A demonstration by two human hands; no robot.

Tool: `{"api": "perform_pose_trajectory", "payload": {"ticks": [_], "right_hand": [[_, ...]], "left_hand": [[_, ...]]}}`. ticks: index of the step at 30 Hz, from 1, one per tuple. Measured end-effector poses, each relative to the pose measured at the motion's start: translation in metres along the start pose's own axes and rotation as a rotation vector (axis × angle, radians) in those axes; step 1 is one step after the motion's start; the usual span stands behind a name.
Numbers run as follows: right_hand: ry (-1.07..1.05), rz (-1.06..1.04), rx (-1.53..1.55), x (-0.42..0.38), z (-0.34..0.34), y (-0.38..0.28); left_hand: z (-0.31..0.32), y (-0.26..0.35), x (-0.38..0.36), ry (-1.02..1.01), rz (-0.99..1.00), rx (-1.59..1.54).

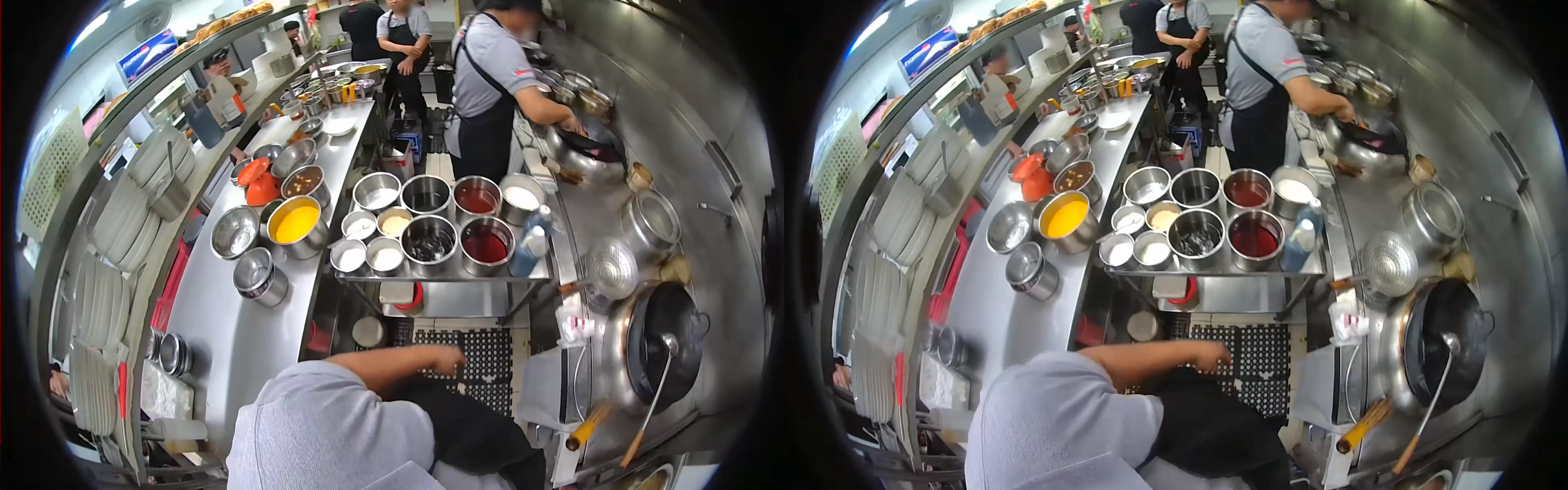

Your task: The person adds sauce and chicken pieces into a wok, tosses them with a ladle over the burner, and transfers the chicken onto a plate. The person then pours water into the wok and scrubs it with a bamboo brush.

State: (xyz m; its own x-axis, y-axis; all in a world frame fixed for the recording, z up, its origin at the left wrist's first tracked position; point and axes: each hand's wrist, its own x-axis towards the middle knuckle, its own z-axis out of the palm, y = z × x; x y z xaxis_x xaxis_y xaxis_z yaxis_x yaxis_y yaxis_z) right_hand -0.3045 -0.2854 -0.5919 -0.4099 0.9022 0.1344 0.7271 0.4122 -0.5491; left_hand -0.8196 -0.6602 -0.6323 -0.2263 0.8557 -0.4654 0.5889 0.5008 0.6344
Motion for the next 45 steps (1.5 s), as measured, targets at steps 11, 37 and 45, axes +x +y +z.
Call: {"api": "perform_pose_trajectory", "payload": {"ticks": [11,37,45], "right_hand": [[-0.103,0.636,0.622,0.084,0.06,0.063],[0.268,0.008,-0.158,0.217,-0.011,-0.211],[-0.031,0.262,-0.075,0.237,0.031,-0.152]], "left_hand": [[-0.101,0.102,0.088,0.382,0.163,-0.146],[-0.197,0.076,0.238,-0.435,0.481,0.013],[-0.214,0.137,0.283,-0.368,0.601,0.07]]}}
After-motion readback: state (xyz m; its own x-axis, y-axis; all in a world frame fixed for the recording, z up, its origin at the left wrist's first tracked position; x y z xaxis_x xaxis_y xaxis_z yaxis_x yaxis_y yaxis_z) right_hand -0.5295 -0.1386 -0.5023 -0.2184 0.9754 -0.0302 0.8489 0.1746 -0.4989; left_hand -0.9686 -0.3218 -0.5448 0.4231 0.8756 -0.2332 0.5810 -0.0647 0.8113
